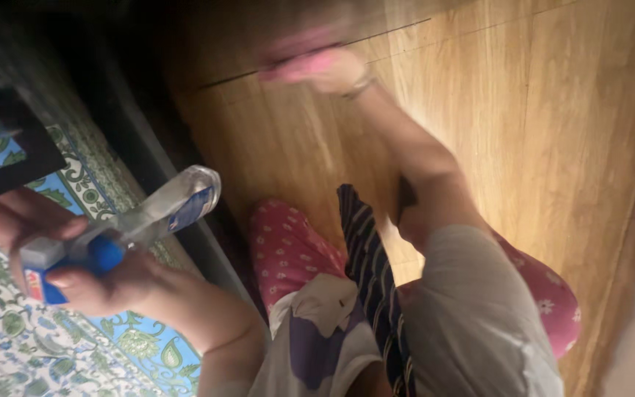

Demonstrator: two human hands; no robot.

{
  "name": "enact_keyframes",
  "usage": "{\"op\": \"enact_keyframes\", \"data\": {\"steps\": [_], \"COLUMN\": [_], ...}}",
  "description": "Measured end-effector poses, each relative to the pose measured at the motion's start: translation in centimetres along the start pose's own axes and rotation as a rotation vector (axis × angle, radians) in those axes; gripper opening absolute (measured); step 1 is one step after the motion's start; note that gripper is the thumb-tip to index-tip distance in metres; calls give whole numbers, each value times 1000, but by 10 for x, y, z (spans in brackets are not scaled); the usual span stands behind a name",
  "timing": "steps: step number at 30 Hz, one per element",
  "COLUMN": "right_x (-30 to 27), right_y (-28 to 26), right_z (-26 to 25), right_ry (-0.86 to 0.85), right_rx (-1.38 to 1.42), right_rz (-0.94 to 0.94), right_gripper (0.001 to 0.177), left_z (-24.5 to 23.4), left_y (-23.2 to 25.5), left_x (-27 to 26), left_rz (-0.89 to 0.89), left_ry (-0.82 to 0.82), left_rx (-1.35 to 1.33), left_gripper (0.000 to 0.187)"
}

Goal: The person cleans a nightstand and the side of a bed using a spray bottle and a cloth, wiping the surfaces and moving small items like a fan and a box.

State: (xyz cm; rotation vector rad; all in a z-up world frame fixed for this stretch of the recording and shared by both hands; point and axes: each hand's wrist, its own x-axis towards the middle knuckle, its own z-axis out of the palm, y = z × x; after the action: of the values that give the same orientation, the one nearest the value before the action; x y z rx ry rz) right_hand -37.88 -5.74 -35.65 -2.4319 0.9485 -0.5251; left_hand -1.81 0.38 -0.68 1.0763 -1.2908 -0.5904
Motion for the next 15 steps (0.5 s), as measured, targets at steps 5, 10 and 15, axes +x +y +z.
{"op": "enact_keyframes", "data": {"steps": [5,10,15], "right_x": [-65,-47,-2], "right_y": [33,44,37], "right_z": [0,47,49], "right_ry": [868,1183,1331], "right_rx": [-513,-493,195], "right_rz": [496,823,1373], "right_gripper": [66,61,40], "left_z": [-10,-11,14], "left_y": [-8,-4,1], "left_x": [-2,2,7], "left_rz": [8,-24,-21], "left_ry": [40,4,-31], "left_rx": [-12,-54,-153], "left_gripper": [56,55,55]}}
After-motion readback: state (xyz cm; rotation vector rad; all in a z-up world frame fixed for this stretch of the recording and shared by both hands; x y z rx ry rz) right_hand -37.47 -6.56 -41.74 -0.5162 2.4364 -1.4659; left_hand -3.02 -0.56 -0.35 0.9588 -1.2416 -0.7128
